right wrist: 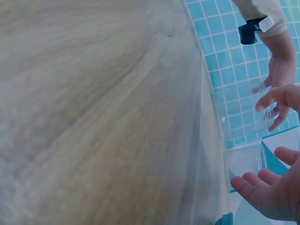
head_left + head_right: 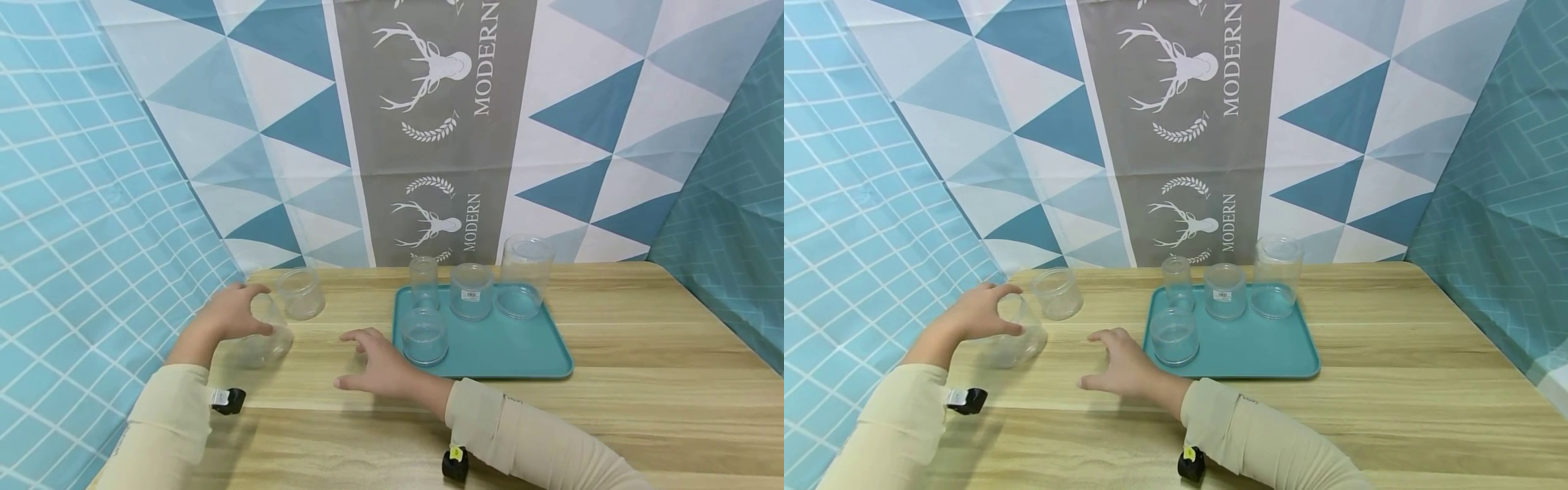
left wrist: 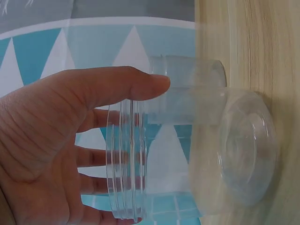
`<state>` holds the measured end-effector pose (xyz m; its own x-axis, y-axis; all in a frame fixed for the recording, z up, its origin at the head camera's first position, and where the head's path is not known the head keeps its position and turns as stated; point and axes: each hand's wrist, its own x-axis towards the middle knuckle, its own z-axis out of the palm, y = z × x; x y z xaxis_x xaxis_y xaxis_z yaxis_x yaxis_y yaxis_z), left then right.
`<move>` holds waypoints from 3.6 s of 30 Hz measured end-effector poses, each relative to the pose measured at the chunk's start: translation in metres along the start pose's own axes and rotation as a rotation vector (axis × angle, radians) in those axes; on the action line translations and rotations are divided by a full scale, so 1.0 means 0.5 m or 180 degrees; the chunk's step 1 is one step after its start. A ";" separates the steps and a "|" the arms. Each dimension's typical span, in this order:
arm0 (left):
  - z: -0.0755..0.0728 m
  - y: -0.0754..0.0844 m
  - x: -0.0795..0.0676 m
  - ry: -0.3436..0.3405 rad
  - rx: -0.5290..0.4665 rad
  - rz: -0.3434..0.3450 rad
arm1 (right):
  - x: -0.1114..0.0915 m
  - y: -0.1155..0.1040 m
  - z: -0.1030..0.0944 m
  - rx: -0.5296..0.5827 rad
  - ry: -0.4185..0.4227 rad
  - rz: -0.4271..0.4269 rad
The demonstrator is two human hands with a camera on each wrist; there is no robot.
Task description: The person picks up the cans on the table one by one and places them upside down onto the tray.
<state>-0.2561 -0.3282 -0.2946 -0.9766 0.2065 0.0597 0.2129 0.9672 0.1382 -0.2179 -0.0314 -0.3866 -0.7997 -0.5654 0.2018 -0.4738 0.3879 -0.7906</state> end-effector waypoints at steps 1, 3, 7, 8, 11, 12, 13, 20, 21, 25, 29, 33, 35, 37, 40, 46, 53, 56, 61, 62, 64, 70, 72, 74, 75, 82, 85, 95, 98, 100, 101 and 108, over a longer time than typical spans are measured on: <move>-0.001 0.003 -0.001 0.0017 -0.0009 0.0029 | 0.000 0.000 0.000 0.0037 0.0015 0.0011; -0.003 0.010 -0.002 0.0049 -0.0033 0.0085 | -0.002 0.000 -0.001 0.0119 0.0039 0.0048; -0.006 0.023 -0.007 0.0084 -0.0070 0.0165 | -0.004 -0.003 -0.001 0.0409 0.0101 0.0141; -0.006 0.026 -0.008 0.0089 -0.0071 0.0181 | -0.004 -0.004 -0.001 0.0497 0.0126 0.0166; -0.006 0.036 -0.010 0.0105 -0.0082 0.0217 | -0.003 -0.007 0.000 0.0778 0.0212 0.0227; -0.007 0.039 -0.011 0.0116 -0.0082 0.0233 | -0.003 -0.007 0.000 0.0860 0.0237 0.0238; -0.007 0.043 -0.012 0.0128 -0.0084 0.0250 | -0.003 -0.008 0.000 0.0920 0.0262 0.0257; -0.016 0.073 -0.018 0.0235 -0.0093 0.0422 | 0.000 -0.006 0.003 0.1544 0.0276 0.0422; -0.017 0.078 -0.019 0.0256 -0.0089 0.0451 | 0.001 -0.006 0.003 0.1644 0.0271 0.0451; -0.021 0.094 -0.023 0.0348 -0.0082 0.0575 | 0.003 -0.007 0.004 0.2030 0.0263 0.0567; -0.025 0.107 -0.027 0.0418 -0.0074 0.0683 | 0.006 -0.007 0.004 0.2414 0.0292 0.0649; -0.029 0.119 -0.031 0.0453 -0.0060 0.0748 | 0.008 -0.006 0.004 0.2747 0.0293 0.0628; -0.031 0.126 -0.033 0.0473 -0.0047 0.0788 | 0.009 -0.006 0.005 0.2882 0.0286 0.0622; -0.033 0.132 -0.035 0.0512 -0.0043 0.0830 | 0.010 -0.004 0.007 0.3012 0.0289 0.0644; -0.036 0.141 -0.037 0.0576 -0.0030 0.0903 | 0.010 -0.001 0.011 0.3212 0.0307 0.0677; -0.040 0.155 -0.043 0.0699 -0.0049 0.0967 | 0.010 0.003 0.014 0.3634 0.0269 0.0677; -0.043 0.171 -0.050 0.0792 -0.0181 0.1056 | 0.014 0.002 0.015 0.3835 0.0398 0.0753; -0.044 0.177 -0.054 0.0746 -0.0351 0.1105 | 0.016 0.003 0.017 0.3965 0.0540 0.0813; -0.043 0.182 -0.056 0.0750 -0.0650 0.1301 | 0.016 0.006 0.018 0.4223 0.0641 0.0775; -0.042 0.182 -0.056 0.0767 -0.0690 0.1350 | 0.016 0.007 0.017 0.4258 0.0633 0.0748; -0.041 0.184 -0.057 0.0781 -0.0757 0.1416 | 0.015 0.008 0.017 0.4310 0.0619 0.0687; -0.039 0.194 -0.060 0.0753 -0.0986 0.1573 | 0.014 0.008 0.016 0.4463 0.0582 0.0545; -0.039 0.199 -0.061 0.0733 -0.1064 0.1616 | 0.014 0.007 0.016 0.4513 0.0563 0.0507; -0.038 0.203 -0.061 0.0727 -0.1113 0.1661 | 0.014 0.006 0.016 0.4536 0.0519 0.0448; -0.037 0.205 -0.061 0.0726 -0.1145 0.1683 | 0.014 0.005 0.017 0.4549 0.0492 0.0419; -0.034 0.215 -0.061 0.0817 -0.1191 0.1852 | 0.008 -0.003 0.014 0.4658 0.0407 0.0290; -0.036 0.219 -0.061 0.0839 -0.1175 0.1922 | 0.003 -0.009 0.010 0.4668 0.0390 0.0275; -0.061 0.225 -0.069 0.0729 -0.1413 0.1971 | -0.006 -0.027 -0.009 0.4600 0.0349 0.0160; -0.063 0.224 -0.070 0.0734 -0.1467 0.1984 | -0.009 -0.029 -0.016 0.4559 0.0379 0.0144; -0.063 0.222 -0.071 0.0756 -0.1477 0.2001 | -0.012 -0.029 -0.019 0.4536 0.0387 0.0130; -0.062 0.221 -0.071 0.0773 -0.1484 0.2009 | -0.014 -0.029 -0.020 0.4526 0.0384 0.0121; -0.057 0.220 -0.071 0.0673 -0.1589 0.2054 | -0.033 -0.027 -0.030 0.4521 0.0336 0.0089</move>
<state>-0.1973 -0.2333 -0.2532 -0.6435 0.6163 0.4539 0.7639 0.4799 0.4314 -0.2038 -0.0163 -0.3706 -0.8557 -0.4894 0.1682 0.2580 -0.6852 -0.6811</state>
